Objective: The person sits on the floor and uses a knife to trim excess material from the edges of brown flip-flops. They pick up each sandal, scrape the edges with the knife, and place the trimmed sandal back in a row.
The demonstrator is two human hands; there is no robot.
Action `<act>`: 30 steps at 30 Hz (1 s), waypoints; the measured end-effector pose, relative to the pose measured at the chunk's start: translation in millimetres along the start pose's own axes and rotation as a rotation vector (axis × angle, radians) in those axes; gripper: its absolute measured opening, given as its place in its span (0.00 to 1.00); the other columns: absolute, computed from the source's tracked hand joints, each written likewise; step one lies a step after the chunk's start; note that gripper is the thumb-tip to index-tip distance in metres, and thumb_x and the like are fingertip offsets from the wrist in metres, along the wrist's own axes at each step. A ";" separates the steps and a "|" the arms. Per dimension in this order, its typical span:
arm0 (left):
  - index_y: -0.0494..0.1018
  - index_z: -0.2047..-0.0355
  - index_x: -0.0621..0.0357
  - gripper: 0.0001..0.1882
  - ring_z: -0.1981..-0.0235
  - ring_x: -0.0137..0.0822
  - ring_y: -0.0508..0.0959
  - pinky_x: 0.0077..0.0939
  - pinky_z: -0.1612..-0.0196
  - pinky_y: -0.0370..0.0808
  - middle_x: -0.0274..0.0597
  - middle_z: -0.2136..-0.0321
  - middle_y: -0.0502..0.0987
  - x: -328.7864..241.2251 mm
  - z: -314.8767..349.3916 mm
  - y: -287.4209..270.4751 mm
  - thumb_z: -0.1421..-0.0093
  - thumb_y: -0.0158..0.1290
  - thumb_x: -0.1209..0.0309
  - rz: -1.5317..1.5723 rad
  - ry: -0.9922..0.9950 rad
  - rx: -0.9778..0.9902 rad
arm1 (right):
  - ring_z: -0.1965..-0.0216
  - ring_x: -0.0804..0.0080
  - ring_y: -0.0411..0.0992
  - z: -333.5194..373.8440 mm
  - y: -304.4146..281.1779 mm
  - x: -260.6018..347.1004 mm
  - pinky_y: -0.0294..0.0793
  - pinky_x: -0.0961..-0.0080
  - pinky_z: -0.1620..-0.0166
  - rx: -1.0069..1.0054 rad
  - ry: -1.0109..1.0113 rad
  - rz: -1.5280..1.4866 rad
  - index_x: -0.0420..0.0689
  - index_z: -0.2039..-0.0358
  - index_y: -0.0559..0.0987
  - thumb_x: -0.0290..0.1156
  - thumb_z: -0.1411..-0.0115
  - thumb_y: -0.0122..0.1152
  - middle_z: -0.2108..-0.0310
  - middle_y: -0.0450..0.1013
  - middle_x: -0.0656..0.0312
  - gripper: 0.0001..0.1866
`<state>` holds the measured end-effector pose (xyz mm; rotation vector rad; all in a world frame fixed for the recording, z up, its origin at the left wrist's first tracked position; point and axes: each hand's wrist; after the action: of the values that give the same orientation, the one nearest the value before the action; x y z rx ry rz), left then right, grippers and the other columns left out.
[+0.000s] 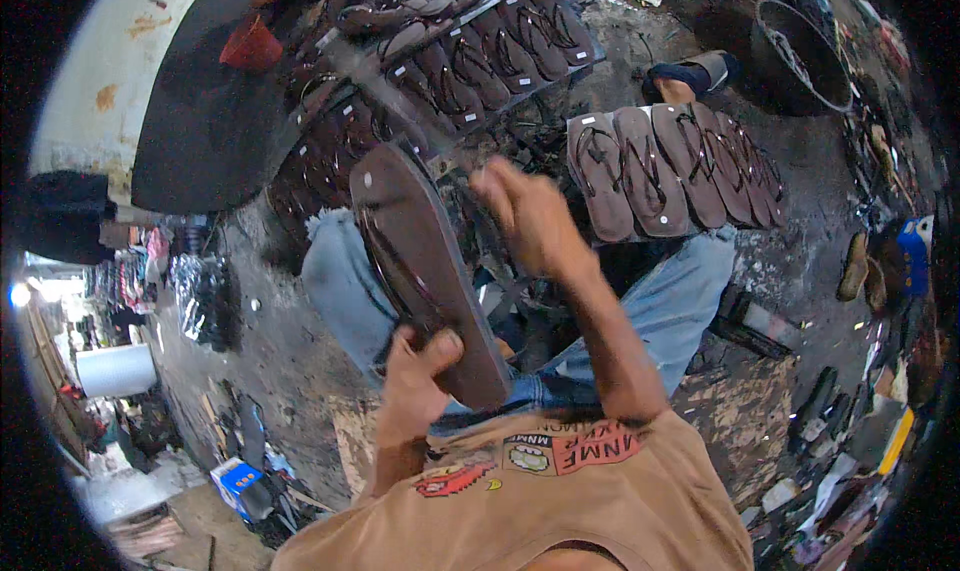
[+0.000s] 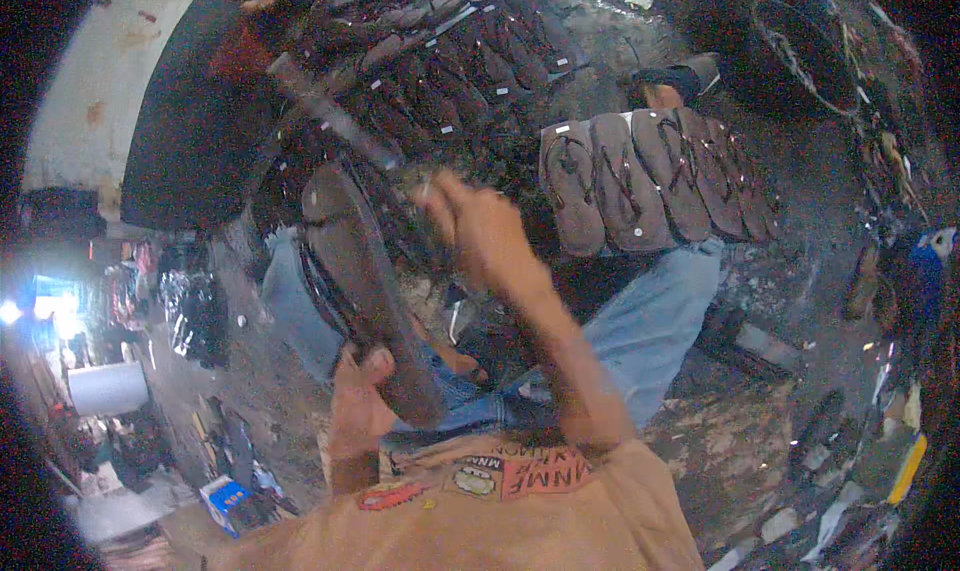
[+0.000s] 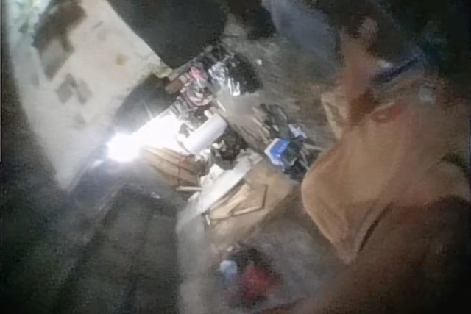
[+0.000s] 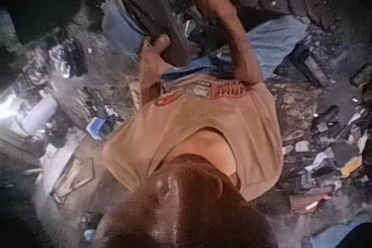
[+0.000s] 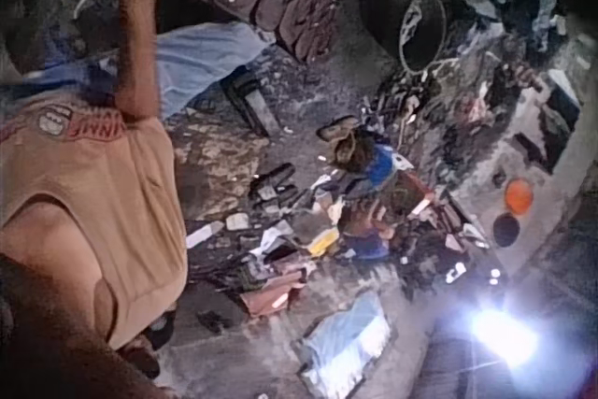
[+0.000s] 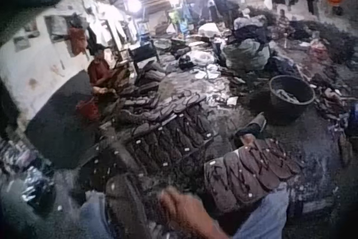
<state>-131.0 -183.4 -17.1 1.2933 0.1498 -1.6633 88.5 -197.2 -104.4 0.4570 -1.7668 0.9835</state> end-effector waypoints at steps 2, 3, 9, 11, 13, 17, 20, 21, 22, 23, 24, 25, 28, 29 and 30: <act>0.73 0.49 0.67 0.23 0.60 0.44 0.84 0.45 0.55 0.83 0.49 0.60 0.82 -1.3 -0.5 0.2 0.40 0.64 0.68 -0.079 -0.060 0.078 | 0.70 0.34 0.72 -45.6 -15.5 -23.7 0.71 0.51 0.67 -0.161 0.069 0.139 0.40 0.63 0.73 0.46 0.26 0.47 0.72 0.74 0.38 0.20; 0.73 0.48 0.67 0.23 0.60 0.43 0.84 0.42 0.54 0.82 0.49 0.60 0.83 -1.5 -3.2 -1.3 0.41 0.64 0.68 -0.148 -0.081 0.096 | 0.72 0.45 0.73 -41.3 -26.4 -20.1 0.71 0.57 0.67 -0.213 0.093 0.097 0.40 0.62 0.75 0.47 0.26 0.47 0.73 0.75 0.43 0.21; 0.72 0.43 0.62 0.27 0.59 0.35 0.83 0.33 0.51 0.79 0.41 0.58 0.83 5.3 -17.7 6.8 0.38 0.64 0.61 -0.493 0.090 -0.088 | 0.66 0.82 0.73 52.8 -36.6 45.1 0.74 0.76 0.61 -0.115 0.252 -0.611 0.36 0.56 0.81 0.42 0.34 0.65 0.66 0.80 0.65 0.19; 0.73 0.44 0.61 0.25 0.59 0.32 0.83 0.31 0.52 0.79 0.40 0.56 0.82 -15.4 -36.5 25.3 0.36 0.61 0.60 -0.190 0.169 -0.144 | 0.67 0.82 0.74 76.8 -33.5 54.6 0.74 0.77 0.62 -0.138 0.205 -0.593 0.36 0.54 0.81 0.42 0.34 0.65 0.67 0.81 0.64 0.20; 0.73 0.46 0.60 0.22 0.59 0.30 0.83 0.28 0.54 0.80 0.40 0.55 0.81 -34.4 -47.6 35.8 0.33 0.59 0.59 -0.184 0.197 -0.067 | 0.71 0.81 0.74 95.1 -17.8 64.5 0.73 0.78 0.66 -0.182 0.123 -0.695 0.37 0.50 0.79 0.40 0.32 0.61 0.69 0.80 0.64 0.19; 0.73 0.48 0.61 0.20 0.60 0.30 0.83 0.26 0.55 0.82 0.40 0.55 0.81 -44.3 -42.7 3.2 0.32 0.57 0.58 -0.180 -0.065 0.049 | 0.78 0.79 0.68 160.3 -62.5 66.6 0.68 0.76 0.72 -0.070 0.301 -0.513 0.39 0.51 0.79 0.42 0.26 0.46 0.79 0.69 0.67 0.20; 0.73 0.48 0.60 0.20 0.60 0.30 0.83 0.27 0.55 0.82 0.40 0.56 0.81 -39.1 -34.7 -4.4 0.33 0.58 0.59 -0.074 -0.146 0.040 | 0.80 0.61 0.70 236.7 -74.7 53.0 0.68 0.66 0.72 0.165 0.246 -0.070 0.39 0.57 0.78 0.43 0.26 0.41 0.81 0.69 0.58 0.22; 0.72 0.48 0.60 0.21 0.59 0.30 0.83 0.27 0.55 0.82 0.40 0.56 0.81 -34.8 -33.9 -6.8 0.33 0.59 0.60 -0.048 -0.162 0.034 | 0.77 0.52 0.71 261.6 -73.5 50.4 0.69 0.62 0.71 0.186 0.225 -0.041 0.39 0.54 0.77 0.41 0.28 0.45 0.78 0.71 0.53 0.19; 0.72 0.47 0.60 0.21 0.59 0.30 0.83 0.27 0.55 0.82 0.39 0.56 0.81 -31.7 -31.8 -8.2 0.34 0.59 0.60 -0.028 -0.170 0.030 | 0.74 0.44 0.72 286.4 -69.5 42.9 0.70 0.58 0.69 0.204 0.200 -0.014 0.39 0.52 0.76 0.39 0.30 0.48 0.76 0.74 0.49 0.17; 0.72 0.47 0.60 0.21 0.59 0.30 0.83 0.27 0.55 0.82 0.39 0.56 0.81 -29.5 -30.3 -10.1 0.34 0.60 0.60 -0.017 -0.177 0.028 | 0.70 0.36 0.74 299.1 -67.5 35.1 0.71 0.54 0.67 0.222 0.170 0.013 0.39 0.50 0.74 0.37 0.32 0.52 0.73 0.76 0.45 0.17; 0.72 0.47 0.60 0.21 0.59 0.30 0.83 0.28 0.54 0.82 0.39 0.56 0.81 -28.4 -28.5 -10.5 0.34 0.60 0.61 -0.013 -0.187 0.026 | 0.69 0.36 0.74 303.2 -66.9 29.2 0.71 0.52 0.67 0.209 0.148 0.012 0.39 0.50 0.74 0.38 0.32 0.52 0.73 0.76 0.44 0.17; 0.72 0.47 0.59 0.21 0.59 0.30 0.83 0.28 0.54 0.82 0.39 0.56 0.81 -26.7 -29.1 -11.0 0.34 0.60 0.61 -0.013 -0.196 0.025 | 0.68 0.36 0.74 304.7 -66.6 26.3 0.71 0.51 0.66 0.198 0.127 0.012 0.39 0.51 0.74 0.39 0.32 0.52 0.72 0.76 0.43 0.17; 0.71 0.46 0.59 0.21 0.59 0.31 0.83 0.28 0.54 0.82 0.38 0.56 0.81 -25.9 -32.0 -9.9 0.35 0.61 0.62 -0.044 -0.168 0.025 | 0.66 0.33 0.74 277.6 -67.0 37.5 0.71 0.48 0.65 0.299 0.381 0.006 0.41 0.52 0.74 0.41 0.31 0.53 0.70 0.76 0.40 0.16; 0.71 0.46 0.59 0.21 0.59 0.31 0.83 0.28 0.55 0.82 0.38 0.56 0.81 -24.8 -33.1 -5.7 0.35 0.61 0.63 -0.058 -0.151 0.043 | 0.66 0.32 0.73 259.5 -64.5 42.9 0.71 0.47 0.65 0.336 0.518 0.004 0.42 0.53 0.74 0.41 0.31 0.53 0.70 0.76 0.39 0.16; 0.71 0.46 0.59 0.21 0.59 0.31 0.83 0.28 0.55 0.81 0.38 0.56 0.81 -26.4 -33.8 -3.5 0.35 0.61 0.64 -0.068 -0.131 0.042 | 0.66 0.31 0.73 242.2 -58.3 38.4 0.70 0.45 0.65 0.284 0.470 0.003 0.43 0.53 0.73 0.42 0.31 0.53 0.70 0.75 0.38 0.16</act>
<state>-112.4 -144.9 -12.0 1.2175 0.0817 -1.8121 -30.1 -418.5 -82.0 0.3613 -1.2140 1.2369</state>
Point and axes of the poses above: each hand's wrist, its own z-axis away from the middle knuckle, its own y-axis out of the palm, x = y × z
